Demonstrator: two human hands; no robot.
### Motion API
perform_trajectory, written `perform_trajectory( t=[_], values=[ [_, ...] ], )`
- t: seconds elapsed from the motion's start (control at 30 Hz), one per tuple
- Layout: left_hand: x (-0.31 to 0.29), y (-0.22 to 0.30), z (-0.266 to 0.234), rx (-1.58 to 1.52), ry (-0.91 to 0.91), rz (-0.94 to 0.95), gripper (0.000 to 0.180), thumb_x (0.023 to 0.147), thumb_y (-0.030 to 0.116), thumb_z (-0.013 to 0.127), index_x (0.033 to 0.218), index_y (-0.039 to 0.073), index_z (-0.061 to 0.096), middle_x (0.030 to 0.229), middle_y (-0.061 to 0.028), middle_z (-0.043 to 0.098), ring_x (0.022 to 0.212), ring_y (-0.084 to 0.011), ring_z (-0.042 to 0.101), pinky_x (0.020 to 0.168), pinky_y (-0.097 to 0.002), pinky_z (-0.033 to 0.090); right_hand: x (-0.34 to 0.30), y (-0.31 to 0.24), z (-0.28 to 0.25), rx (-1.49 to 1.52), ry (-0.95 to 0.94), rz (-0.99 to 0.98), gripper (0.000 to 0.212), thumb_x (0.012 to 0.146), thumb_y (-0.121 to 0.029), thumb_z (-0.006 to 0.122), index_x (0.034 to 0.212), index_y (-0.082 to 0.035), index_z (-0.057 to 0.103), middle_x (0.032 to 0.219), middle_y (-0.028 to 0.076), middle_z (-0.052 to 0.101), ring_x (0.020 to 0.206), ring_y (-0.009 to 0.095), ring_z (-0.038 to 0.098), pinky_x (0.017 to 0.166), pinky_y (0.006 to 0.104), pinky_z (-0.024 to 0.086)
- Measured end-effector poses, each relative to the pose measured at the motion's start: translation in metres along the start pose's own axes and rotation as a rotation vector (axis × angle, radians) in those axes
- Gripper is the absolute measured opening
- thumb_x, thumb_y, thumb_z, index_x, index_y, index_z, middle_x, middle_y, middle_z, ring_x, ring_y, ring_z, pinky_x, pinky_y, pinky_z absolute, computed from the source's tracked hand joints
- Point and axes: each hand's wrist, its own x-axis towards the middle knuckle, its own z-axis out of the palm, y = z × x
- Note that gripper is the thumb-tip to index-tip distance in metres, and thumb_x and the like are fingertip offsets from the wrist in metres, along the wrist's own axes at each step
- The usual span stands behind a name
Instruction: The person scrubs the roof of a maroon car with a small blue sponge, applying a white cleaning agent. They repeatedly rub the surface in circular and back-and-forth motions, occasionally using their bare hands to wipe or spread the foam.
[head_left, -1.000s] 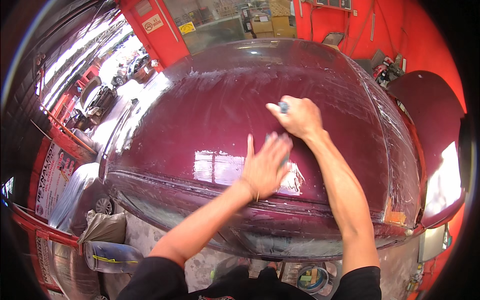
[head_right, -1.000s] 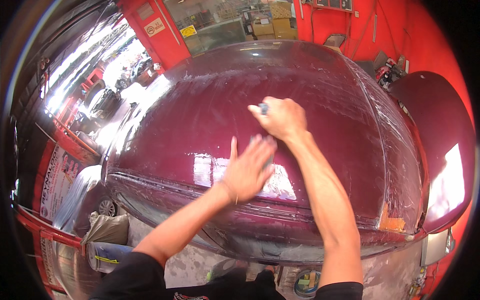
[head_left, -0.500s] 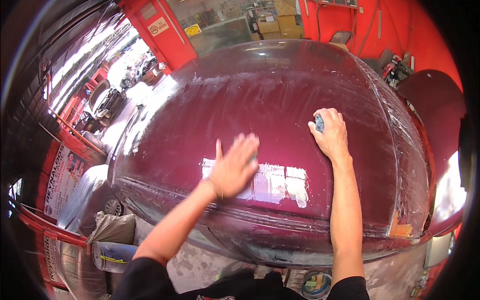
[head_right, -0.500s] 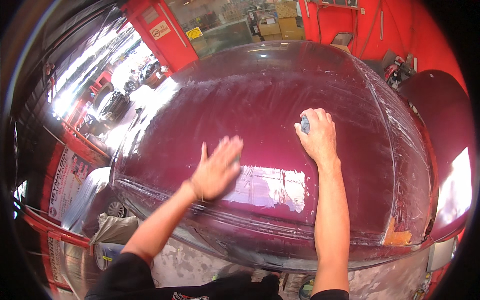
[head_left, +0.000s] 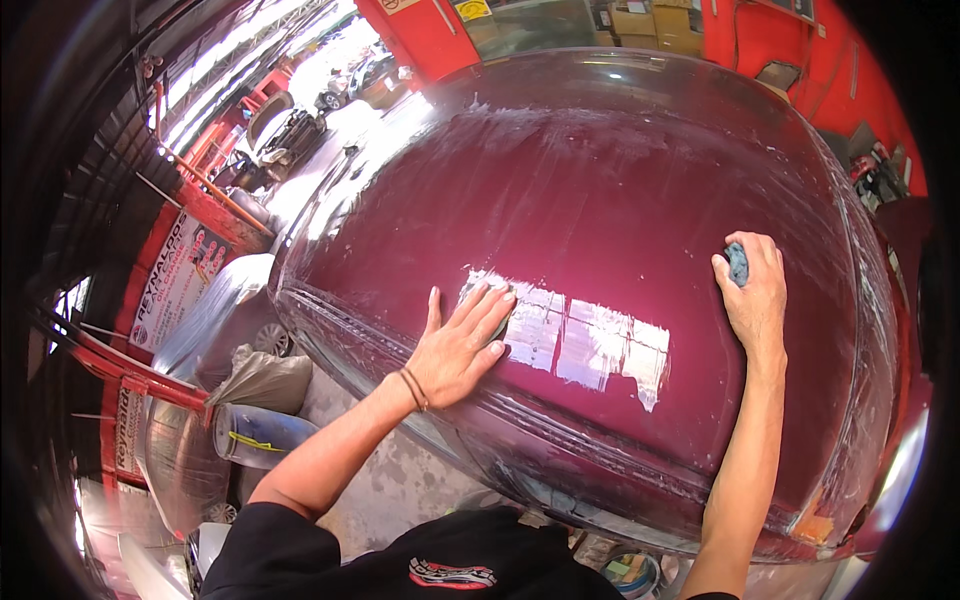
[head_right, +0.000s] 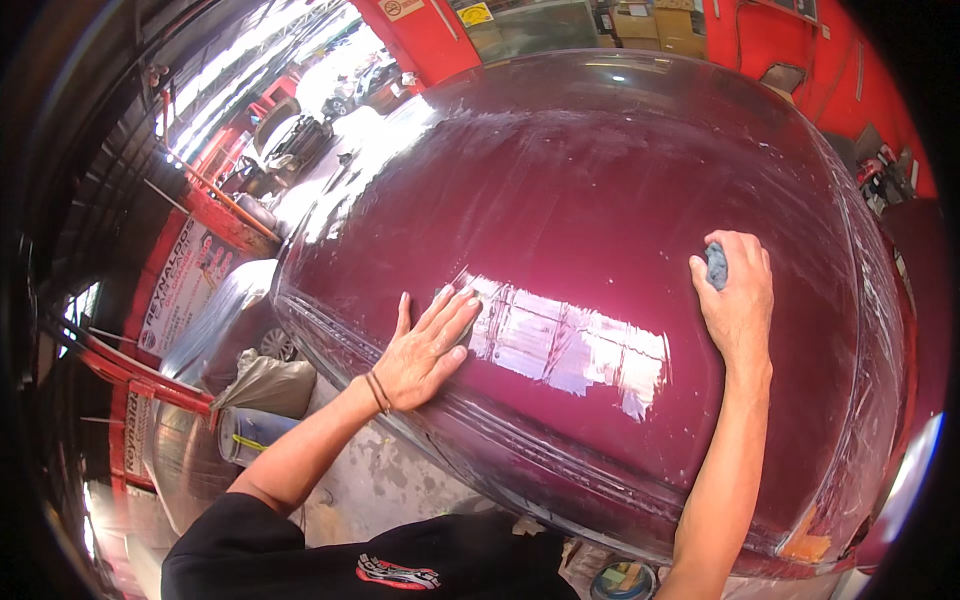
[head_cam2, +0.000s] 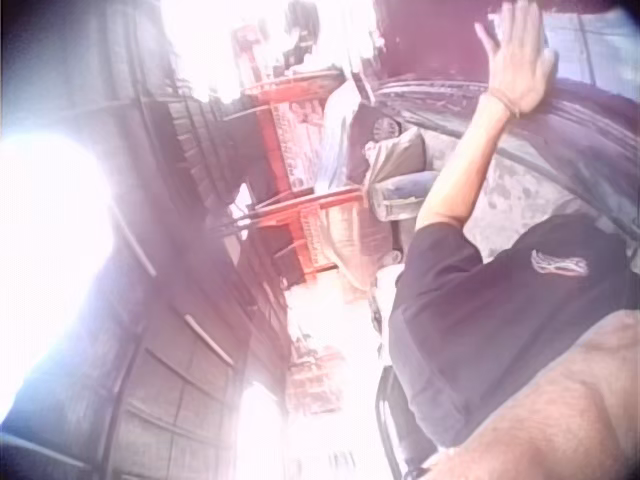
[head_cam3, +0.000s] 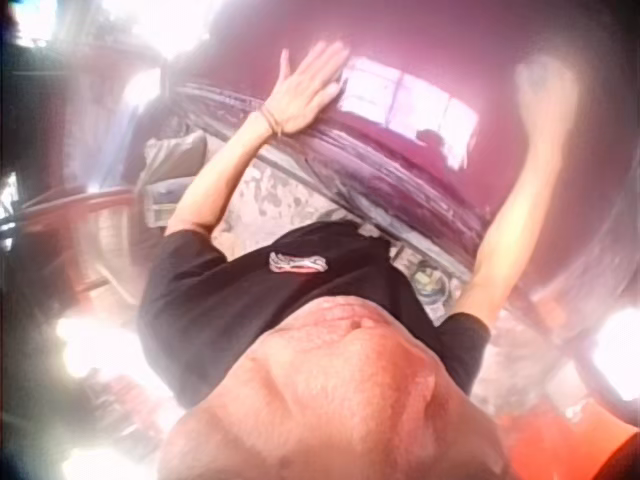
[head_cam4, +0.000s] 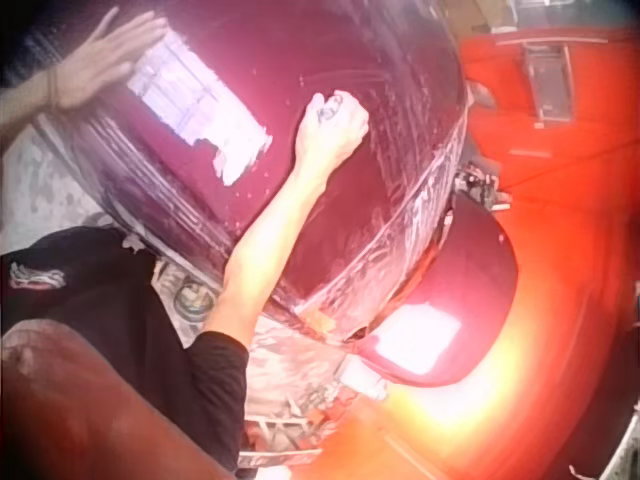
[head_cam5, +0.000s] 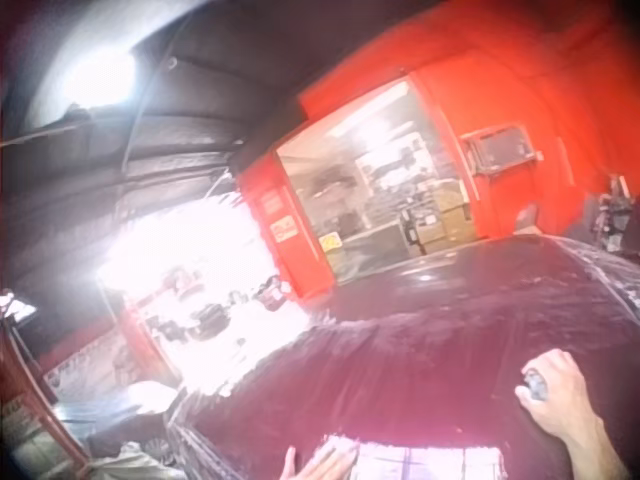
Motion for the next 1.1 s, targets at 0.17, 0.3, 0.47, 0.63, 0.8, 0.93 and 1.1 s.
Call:
perform_trajectory(
  t=[0.17,0.3,0.47,0.63,0.8,0.93,1.1],
  values=[
    [0.145,-0.100,-0.014,0.011,0.056,-0.167,0.073,0.120,0.054,0.028,0.182,0.017,0.018,0.192,-0.0028,0.011,0.176,-0.0295,0.011,0.132,-0.0812,0.008,0.006,-0.013,0.004,0.047,-0.037,0.002,0.030,0.097,-0.014,0.079,0.124,-0.005,0.071,0.122,0.013,0.069,0.114,0.034,0.066,0.102,0.0463,0.053],
    [0.267,-0.172,-0.016,-0.042,0.016,-0.325,0.075,0.119,0.058,0.025,0.182,0.019,0.019,0.191,-0.0005,0.012,0.176,-0.0284,0.012,0.132,-0.0816,0.008,0.006,-0.015,0.006,0.071,-0.053,0.015,0.030,0.098,-0.014,0.078,0.125,-0.003,0.070,0.122,0.014,0.068,0.115,0.034,0.067,0.103,0.0451,0.053],
    [0.120,-0.140,-0.005,-0.005,0.088,-0.143,0.072,0.121,0.052,0.025,0.183,0.016,0.015,0.191,-0.0072,0.012,0.176,-0.0325,0.010,0.135,-0.0760,0.007,0.005,-0.011,0.008,0.074,-0.047,0.056,0.029,0.098,-0.015,0.078,0.125,-0.004,0.070,0.122,0.012,0.068,0.115,0.032,0.067,0.103,0.0446,0.053],
    [-0.035,-0.112,0.002,-0.062,-0.008,-0.194,0.072,0.120,0.046,0.032,0.183,0.016,0.016,0.191,-0.0096,0.013,0.177,-0.0329,0.005,0.135,-0.0719,0.000,0.006,-0.008,0.010,0.051,-0.026,0.067,0.028,0.099,-0.015,0.078,0.124,-0.004,0.071,0.122,0.012,0.068,0.114,0.031,0.067,0.103,0.0443,0.053],
    [0.121,-0.224,-0.007,-0.036,0.031,-0.207,0.072,0.121,0.055,0.026,0.183,0.021,0.013,0.192,-0.0020,0.009,0.177,-0.0280,0.005,0.133,-0.0795,0.001,0.009,-0.013,0.009,0.032,-0.040,0.076,0.028,0.099,-0.013,0.077,0.124,-0.003,0.070,0.123,0.011,0.068,0.115,0.030,0.068,0.104,0.0423,0.053],
    [0.271,-0.360,-0.014,-0.072,0.091,-0.477,0.075,0.117,0.062,0.030,0.181,0.023,0.023,0.191,0.0043,0.014,0.176,-0.0266,0.009,0.128,-0.0872,0.011,0.012,-0.019,0.022,0.085,-0.079,0.024,0.028,0.100,-0.013,0.077,0.125,-0.002,0.070,0.124,0.011,0.068,0.114,0.028,0.068,0.104,0.0399,0.054],
    [0.245,-0.251,0.003,-0.143,0.093,-0.191,0.075,0.119,0.061,0.028,0.181,0.021,0.022,0.191,-0.0008,0.015,0.176,-0.0292,0.008,0.131,-0.0827,0.009,0.004,-0.009,0.005,0.022,-0.061,0.136,0.028,0.100,-0.013,0.077,0.125,-0.004,0.070,0.122,0.011,0.067,0.112,0.028,0.068,0.103,0.0405,0.054]
  ],
)
